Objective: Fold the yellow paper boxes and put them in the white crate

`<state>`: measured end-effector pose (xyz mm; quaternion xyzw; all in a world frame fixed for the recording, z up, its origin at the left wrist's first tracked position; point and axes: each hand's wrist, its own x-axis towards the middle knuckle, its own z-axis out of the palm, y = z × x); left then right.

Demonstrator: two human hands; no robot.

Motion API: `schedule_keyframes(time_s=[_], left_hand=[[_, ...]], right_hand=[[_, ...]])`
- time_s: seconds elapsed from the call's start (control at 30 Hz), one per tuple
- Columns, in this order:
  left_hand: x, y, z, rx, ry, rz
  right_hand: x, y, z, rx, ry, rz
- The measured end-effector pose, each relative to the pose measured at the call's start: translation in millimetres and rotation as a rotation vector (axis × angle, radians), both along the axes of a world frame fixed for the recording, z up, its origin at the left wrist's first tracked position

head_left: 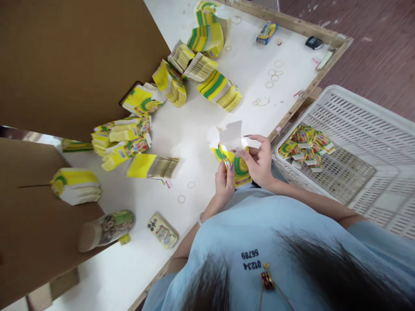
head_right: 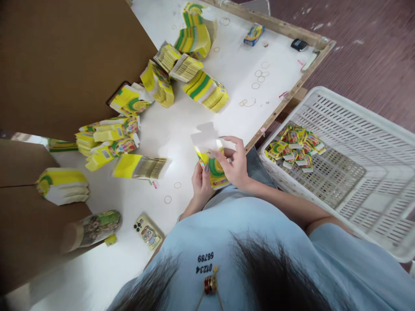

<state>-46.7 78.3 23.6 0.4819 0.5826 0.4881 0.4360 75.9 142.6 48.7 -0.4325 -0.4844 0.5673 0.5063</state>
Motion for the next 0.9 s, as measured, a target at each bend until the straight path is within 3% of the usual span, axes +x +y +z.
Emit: schedule_keyframes(time_s=[0.1, 0.27, 0.37, 0.5, 0.67, 0.73, 0.9], left_hand=[[4, -13, -7.8, 0.074, -0.133, 0.071], [-8, -26, -2.3, -0.018, -0.189, -0.153], [-9, -21, 4.2, -0.025, -0.122, -0.130], [-2, -13, 1.8, -0.007, -0.169, -0.027], [-3, -15, 2.8, -0.115, -0.151, -0.074], [-5, -14, 7.7, -0.100, -0.098, -0.064], [-5, -13, 13.4, -0.059, -0.001, -0.025]], right_hand=[[12, -5, -0.6, 0.108, -0.063, 0.084], [36, -7, -0.6, 0.089, -0.196, 0.313], [40, -10, -4.6, 0.112, -0.253, 0.290], [46, -10, -11.6, 0.177, -0.224, 0.213], [65, -2, -8.7, 0.342, -0.278, 0.494], [68, -2, -4.1, 0.284, -0.296, 0.519], [63, -3, 6.0, -0.099, -0.204, 0.670]])
